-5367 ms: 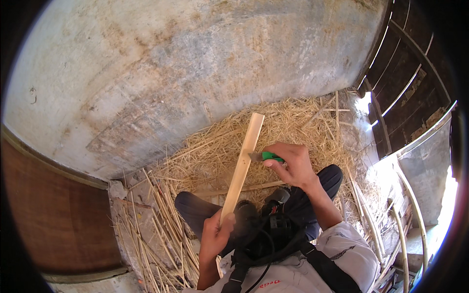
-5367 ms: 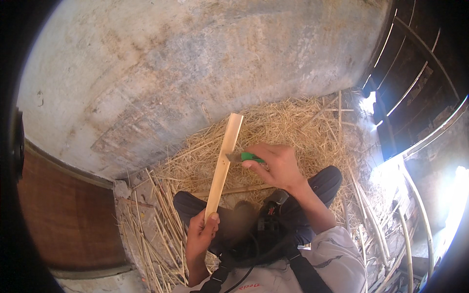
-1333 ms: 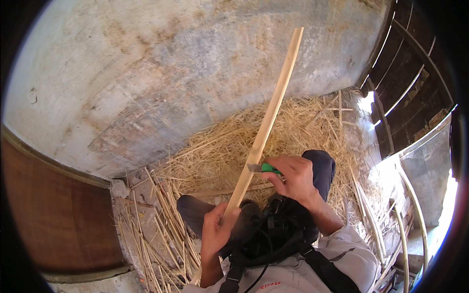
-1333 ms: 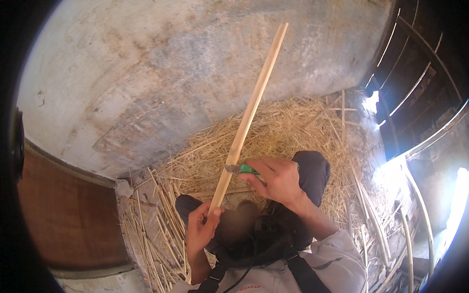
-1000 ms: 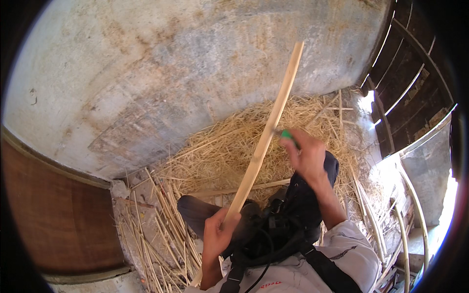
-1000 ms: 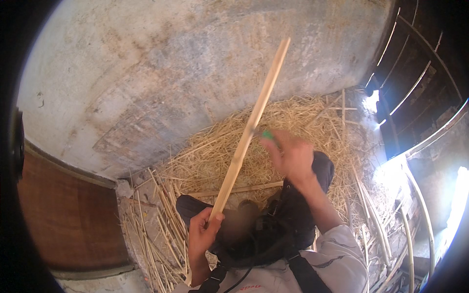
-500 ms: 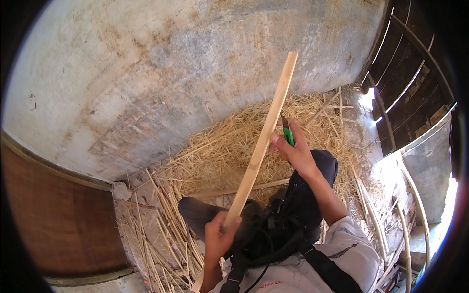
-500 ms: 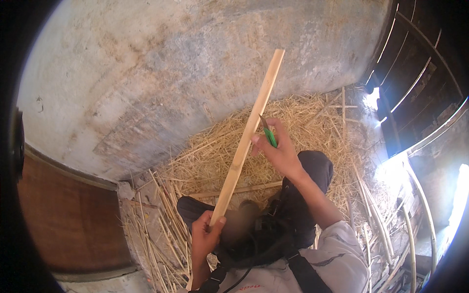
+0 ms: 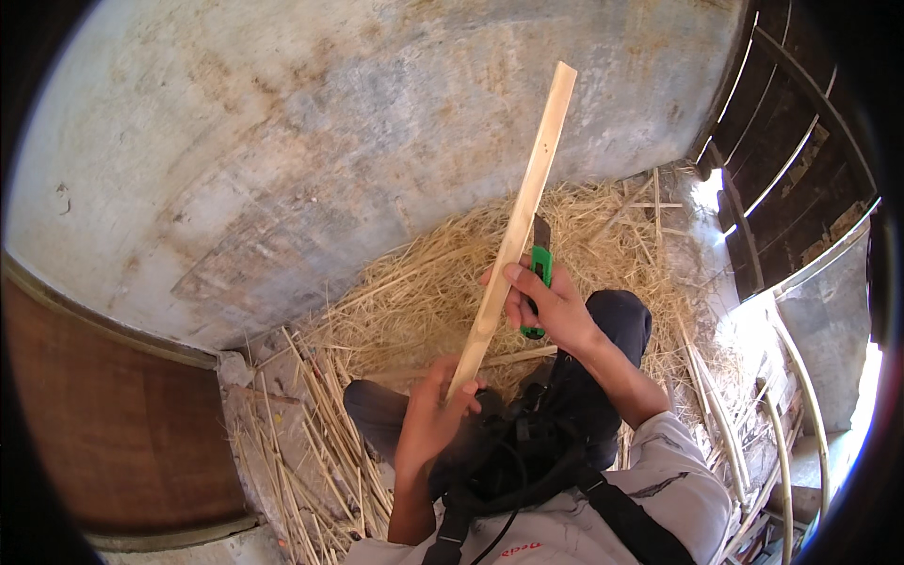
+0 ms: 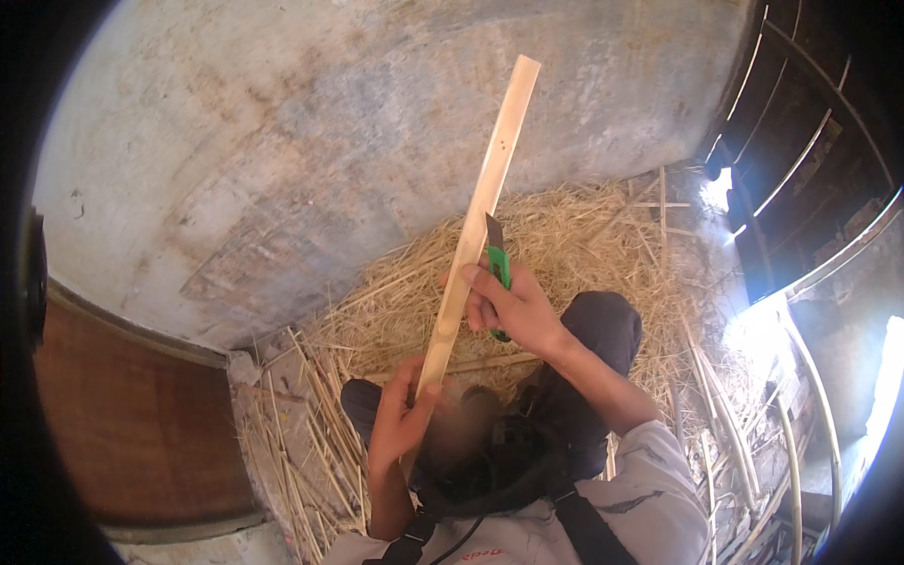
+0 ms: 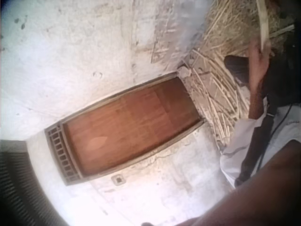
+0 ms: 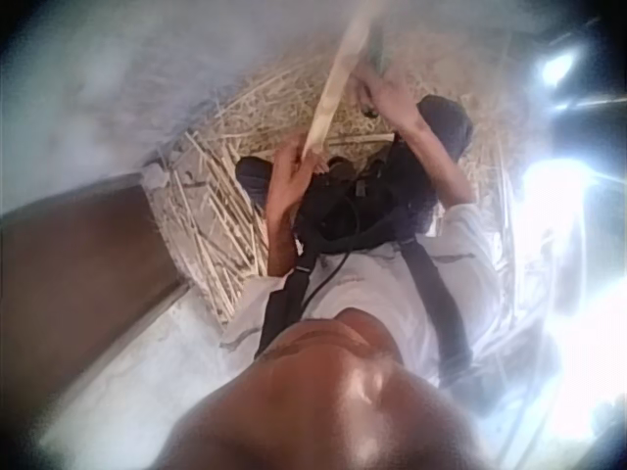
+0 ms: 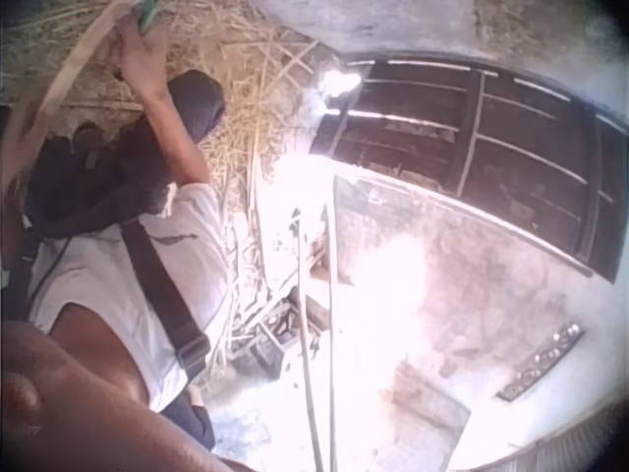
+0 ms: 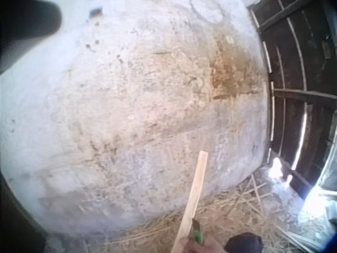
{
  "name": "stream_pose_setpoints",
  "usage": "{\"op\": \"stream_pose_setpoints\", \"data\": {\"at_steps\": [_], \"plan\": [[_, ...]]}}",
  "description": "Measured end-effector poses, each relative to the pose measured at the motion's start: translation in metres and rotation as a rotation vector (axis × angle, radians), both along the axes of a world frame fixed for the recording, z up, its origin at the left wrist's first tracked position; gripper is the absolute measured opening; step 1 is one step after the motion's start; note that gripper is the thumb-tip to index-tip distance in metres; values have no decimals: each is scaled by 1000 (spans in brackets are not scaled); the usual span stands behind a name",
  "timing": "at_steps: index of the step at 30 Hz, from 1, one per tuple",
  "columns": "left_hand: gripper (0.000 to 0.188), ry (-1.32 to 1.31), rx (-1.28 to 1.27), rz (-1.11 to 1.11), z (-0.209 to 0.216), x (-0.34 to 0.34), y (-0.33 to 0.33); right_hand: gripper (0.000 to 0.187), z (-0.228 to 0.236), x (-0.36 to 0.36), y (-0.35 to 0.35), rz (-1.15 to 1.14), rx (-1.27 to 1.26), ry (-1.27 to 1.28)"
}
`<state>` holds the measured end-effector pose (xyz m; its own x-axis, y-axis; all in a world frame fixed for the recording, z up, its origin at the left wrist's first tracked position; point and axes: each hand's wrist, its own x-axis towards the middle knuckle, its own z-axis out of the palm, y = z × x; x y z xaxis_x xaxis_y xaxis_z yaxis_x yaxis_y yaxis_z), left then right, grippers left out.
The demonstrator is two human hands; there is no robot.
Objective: The person shaves a bamboo strip with a small green knife, smoothing the surface and edges.
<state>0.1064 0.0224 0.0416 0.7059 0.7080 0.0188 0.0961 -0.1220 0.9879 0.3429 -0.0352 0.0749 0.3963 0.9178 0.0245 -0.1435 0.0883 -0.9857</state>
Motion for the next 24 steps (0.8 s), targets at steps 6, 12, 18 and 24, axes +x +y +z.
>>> {"op": "stream_pose_setpoints", "data": {"at_steps": [6, 12, 18, 24], "plan": [[30, 96, -246, -54, 13, 8, -2, 30, 0, -12, -4, -146, 302, -187], [30, 6, -410, 54, 19, 6, -6, 30, -19, 8, -13, -87, 311, -886], [36, -44, -485, -27, 33, -2, -2, 32, -17, -5, -11, -173, 377, -1135], [41, -32, -552, -90, 29, -9, 1, 34, -17, -10, -11, -262, 406, -1209]]}}
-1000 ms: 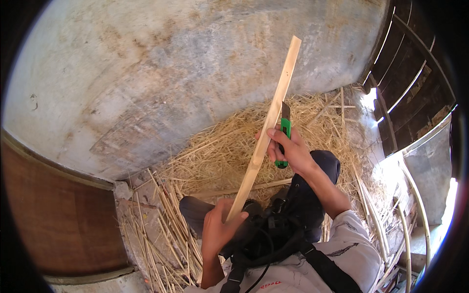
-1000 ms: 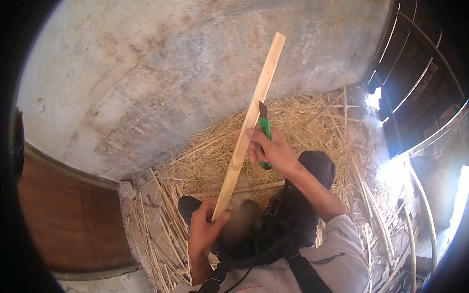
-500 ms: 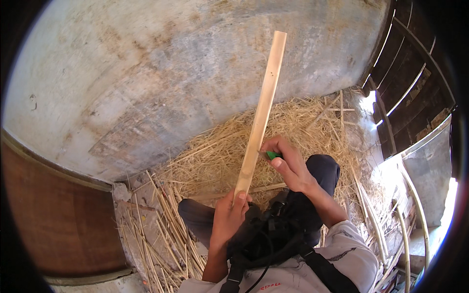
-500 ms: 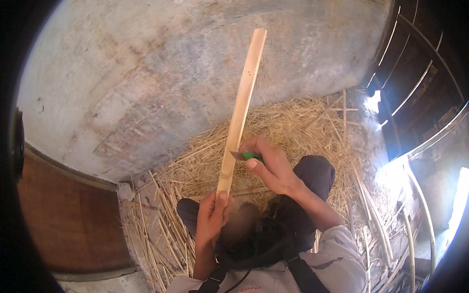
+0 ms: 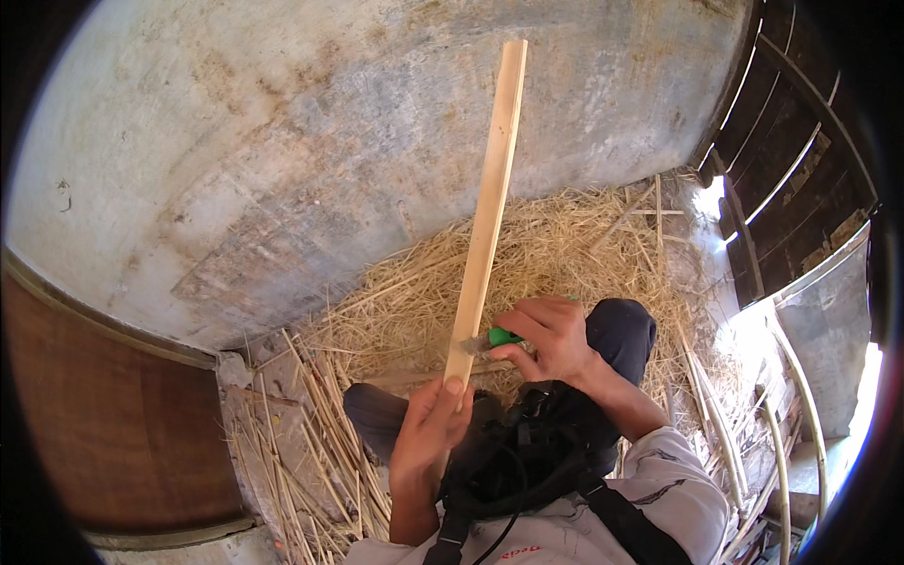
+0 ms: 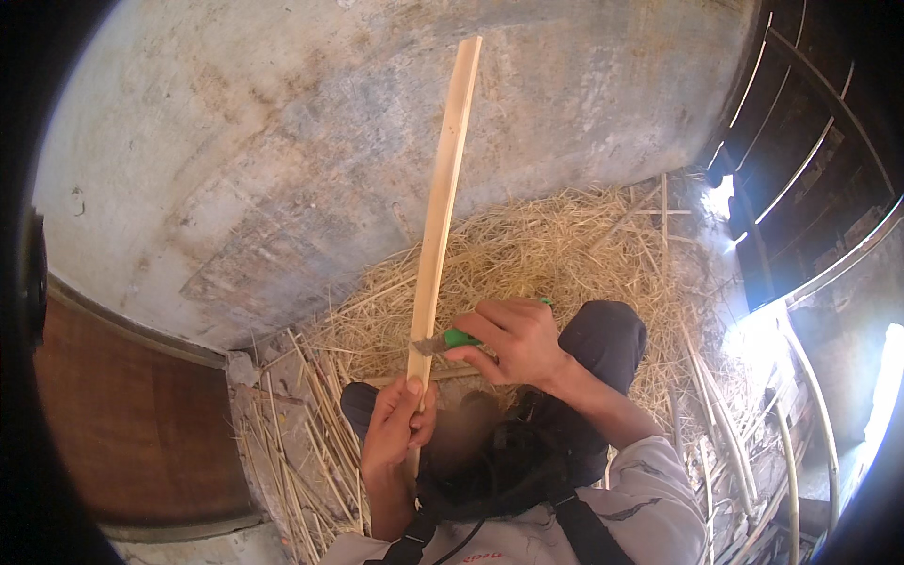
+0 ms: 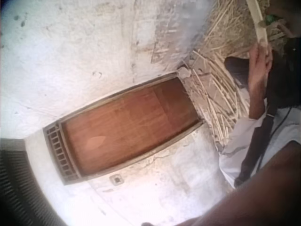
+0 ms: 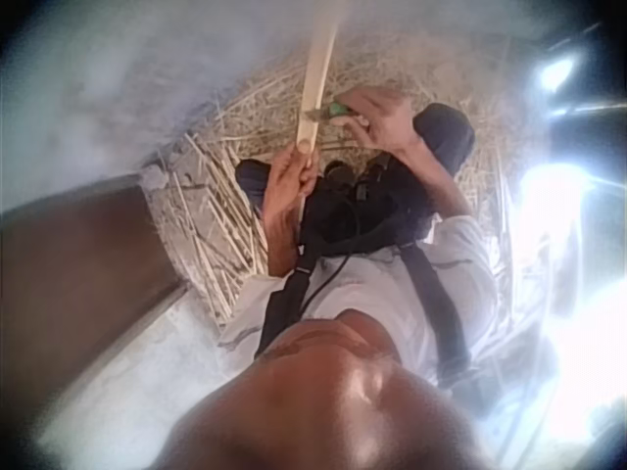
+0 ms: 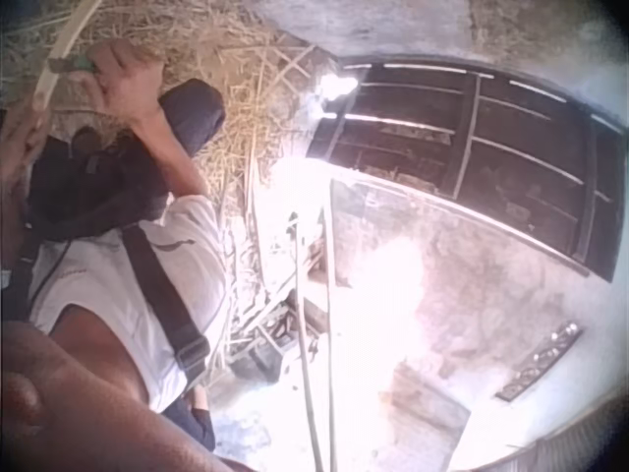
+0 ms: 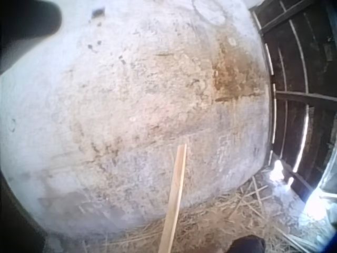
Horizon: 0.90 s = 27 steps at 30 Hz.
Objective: The person shaves a bamboo strip with a small green knife, smoothing the surface and edges.
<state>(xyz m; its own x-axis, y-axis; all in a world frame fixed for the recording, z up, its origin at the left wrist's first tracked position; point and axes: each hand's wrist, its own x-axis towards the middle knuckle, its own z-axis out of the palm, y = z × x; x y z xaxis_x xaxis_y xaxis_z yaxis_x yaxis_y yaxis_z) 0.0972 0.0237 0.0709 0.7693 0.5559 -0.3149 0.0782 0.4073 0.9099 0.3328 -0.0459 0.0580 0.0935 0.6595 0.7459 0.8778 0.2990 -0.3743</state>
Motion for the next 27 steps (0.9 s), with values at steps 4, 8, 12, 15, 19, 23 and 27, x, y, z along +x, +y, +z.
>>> {"op": "stream_pose_setpoints", "data": {"at_steps": [4, 8, 12, 15, 19, 23, 27], "plan": [[43, -7, -8, -33, -7, -6, 3, 34, -3, -3, 1, -37, 34, -21], [44, -7, 11, -29, -7, -8, 1, 33, -2, -6, 2, -61, 33, -41], [45, -16, 11, -37, -8, -10, 2, 33, -3, -7, 3, -76, 46, -59], [46, -25, 5, -37, -7, -11, 1, 33, -3, -8, 3, -88, 54, -77], [46, -34, -7, -52, -8, -12, 2, 33, -5, -8, 4, -93, 58, -81], [46, -21, -15, -45, -10, -13, 3, 34, -5, -9, 4, -104, 56, -86], [45, -27, -21, -49, -11, -13, 2, 34, -5, -8, 5, -115, 73, -109]]}}
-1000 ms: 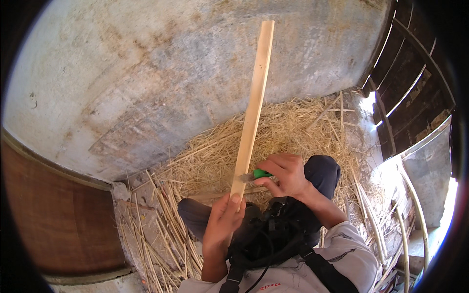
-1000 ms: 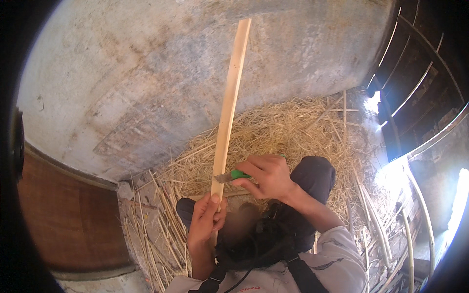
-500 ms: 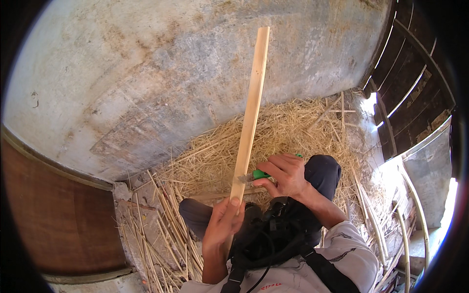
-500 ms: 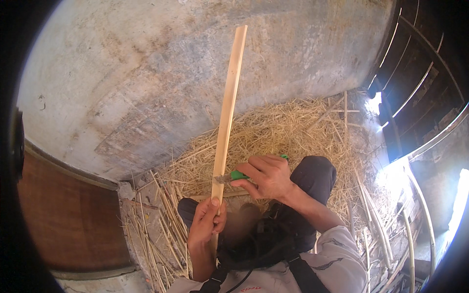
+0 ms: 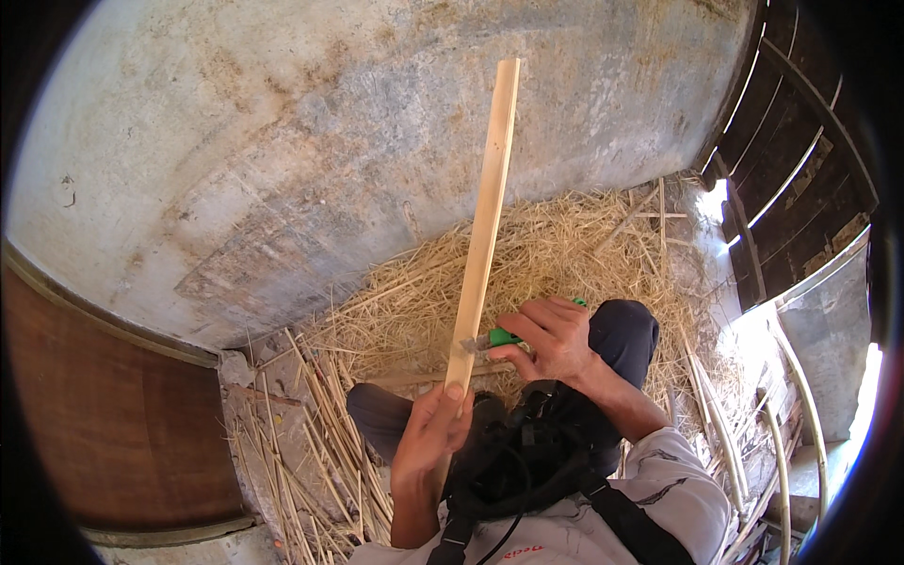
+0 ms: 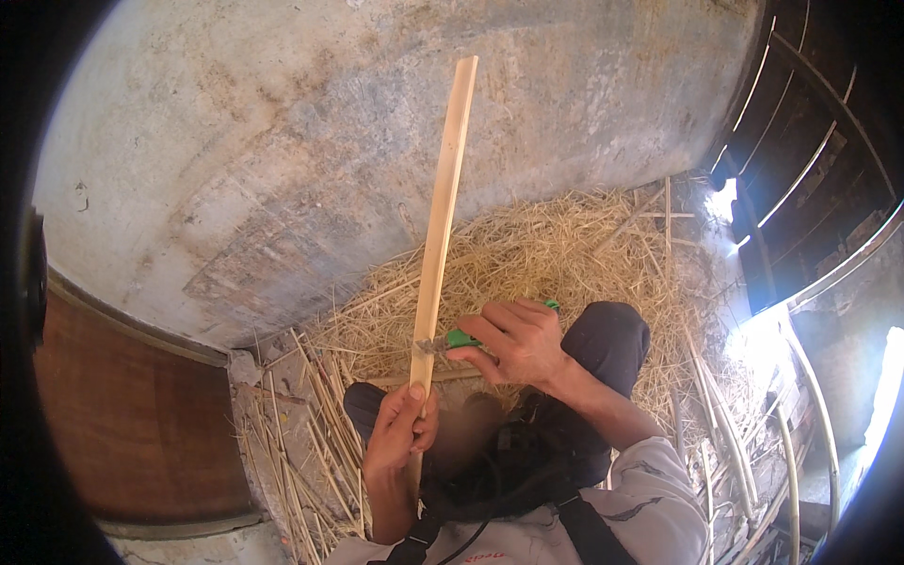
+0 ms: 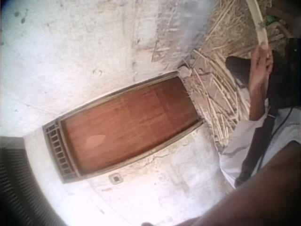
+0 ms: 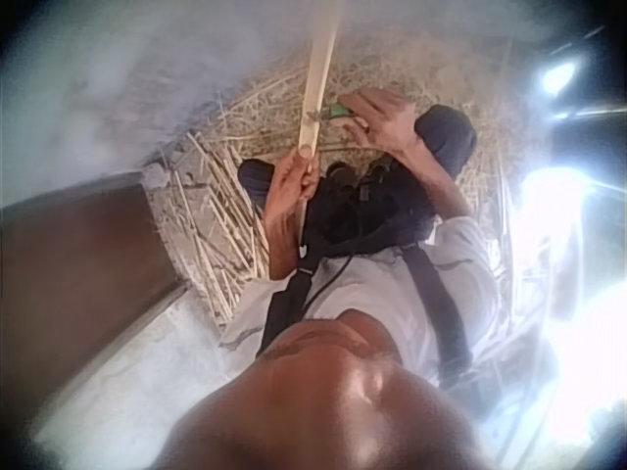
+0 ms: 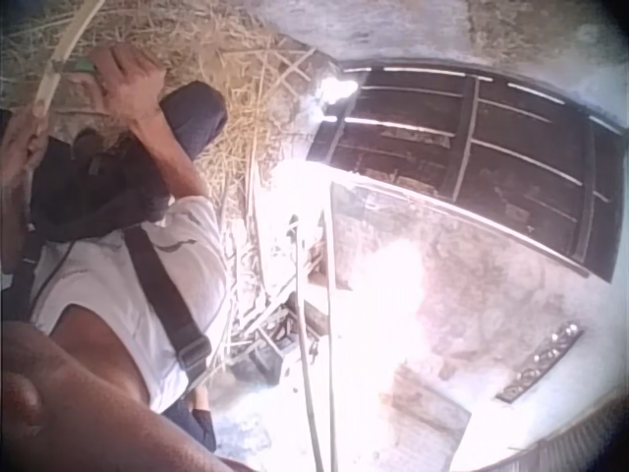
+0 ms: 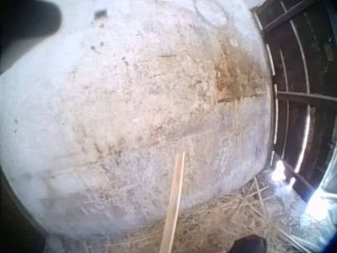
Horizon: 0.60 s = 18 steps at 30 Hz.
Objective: The person shaves a bamboo strip with a small green knife, smoothing the surface and edges.
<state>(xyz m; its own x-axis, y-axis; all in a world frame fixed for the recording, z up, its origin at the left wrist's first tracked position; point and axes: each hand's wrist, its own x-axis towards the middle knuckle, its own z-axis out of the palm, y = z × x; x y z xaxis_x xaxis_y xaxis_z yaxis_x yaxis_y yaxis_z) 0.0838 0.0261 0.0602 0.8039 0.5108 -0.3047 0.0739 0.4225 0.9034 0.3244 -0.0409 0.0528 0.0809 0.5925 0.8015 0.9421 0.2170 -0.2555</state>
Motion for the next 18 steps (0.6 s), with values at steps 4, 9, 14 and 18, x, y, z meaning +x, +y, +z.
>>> {"op": "stream_pose_setpoints", "data": {"at_steps": [4, 9, 14, 18], "plan": [[44, 4, -11, -7, 0, 0, 1, 35, 0, 1, 0, -7, 8, 0], [41, 7, -42, -2, -3, -2, 1, 36, -3, 2, 0, -22, 17, -20], [37, 4, -72, -16, -6, -6, 3, 35, -1, 2, 1, -39, 22, -31], [38, 13, -52, -12, -4, -5, 1, 34, -3, 5, 1, -48, 26, -20]]}}
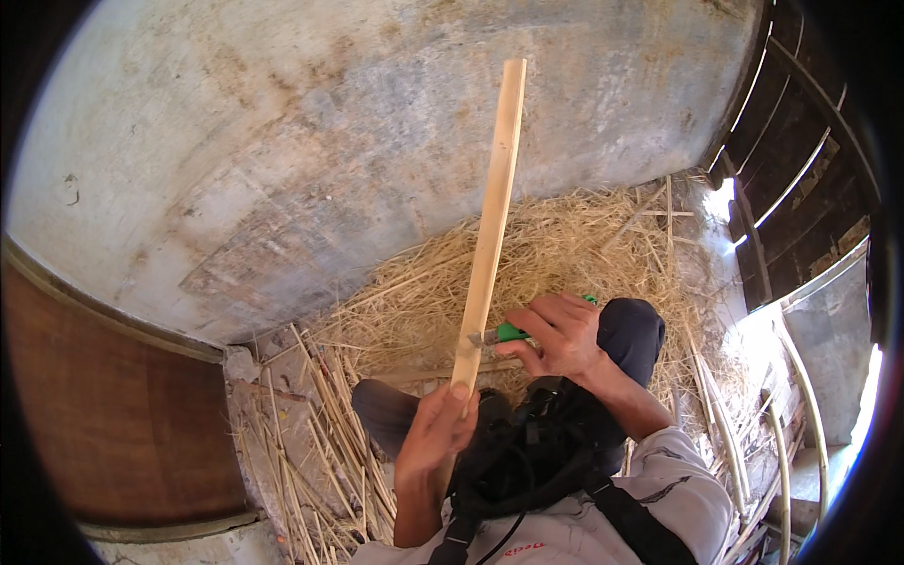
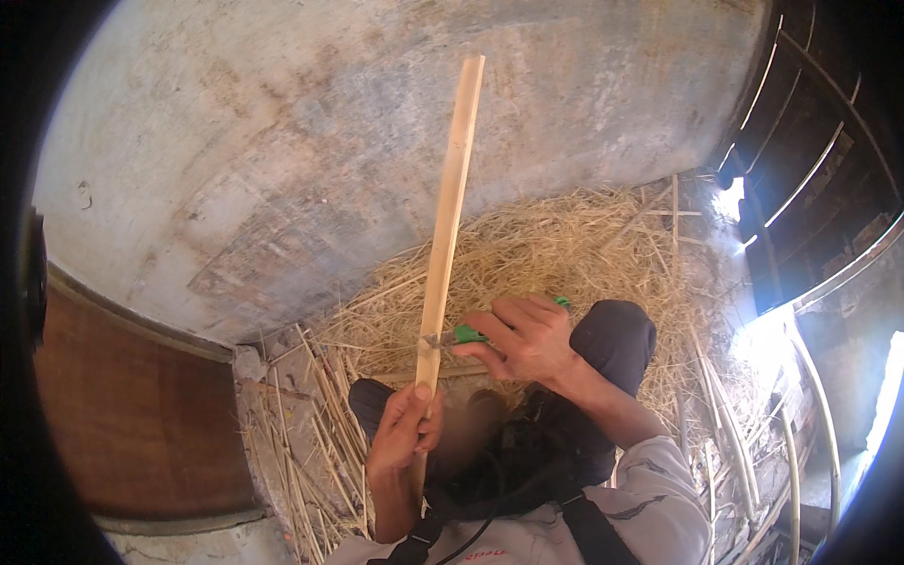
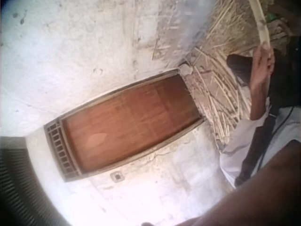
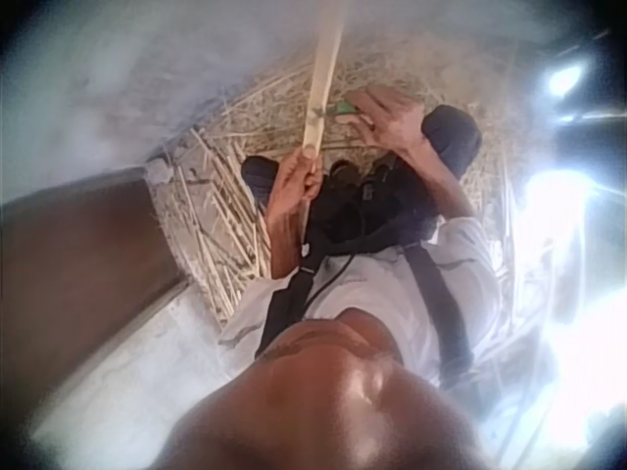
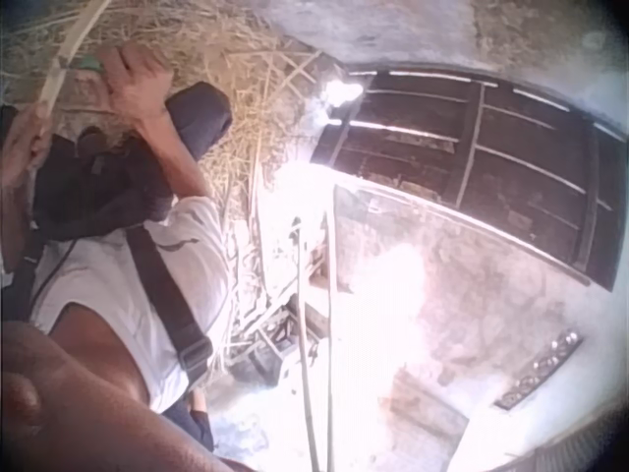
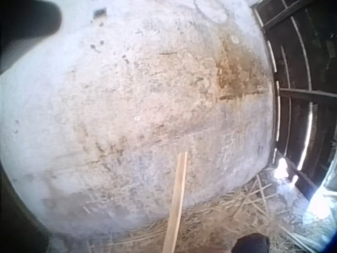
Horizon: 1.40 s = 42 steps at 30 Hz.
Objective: The person shaves a bamboo strip with a small green knife, smoothing the surface and edges.
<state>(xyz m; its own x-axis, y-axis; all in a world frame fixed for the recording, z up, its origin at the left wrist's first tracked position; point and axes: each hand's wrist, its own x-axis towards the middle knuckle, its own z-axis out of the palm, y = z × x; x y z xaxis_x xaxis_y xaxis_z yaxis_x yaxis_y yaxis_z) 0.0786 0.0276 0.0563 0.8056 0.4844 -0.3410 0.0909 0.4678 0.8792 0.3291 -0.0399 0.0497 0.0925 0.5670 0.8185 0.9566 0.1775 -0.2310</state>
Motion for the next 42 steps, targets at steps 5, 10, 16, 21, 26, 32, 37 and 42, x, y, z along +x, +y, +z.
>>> {"op": "stream_pose_setpoints", "data": {"at_steps": [5, 10, 16, 21, 26, 32, 37, 42], "plan": [[40, 57, -19, 18, -5, -6, -4, 33, 3, 7, 2, -64, -33, 16], [41, 54, -40, 5, -8, -4, -4, 32, 6, 8, 2, -62, -26, 5], [39, 91, -104, -75, -23, -28, -20, 25, -5, 74, 2, -573, 118, 265], [38, 101, -82, -37, -23, -40, -23, 34, 14, 93, -6, -280, 38, 655], [37, 41, 24, 23, -9, -28, -14, 30, 21, 46, -11, 81, -117, 867], [34, 12, 58, 29, -4, -20, -14, 34, 18, 19, -10, 329, -229, 375], [34, 16, 54, 42, 8, -9, -16, 32, 8, 12, -10, 325, -213, 241], [35, -10, 56, 35, 12, -8, -14, 30, 8, 8, -9, 281, -159, 247]]}}
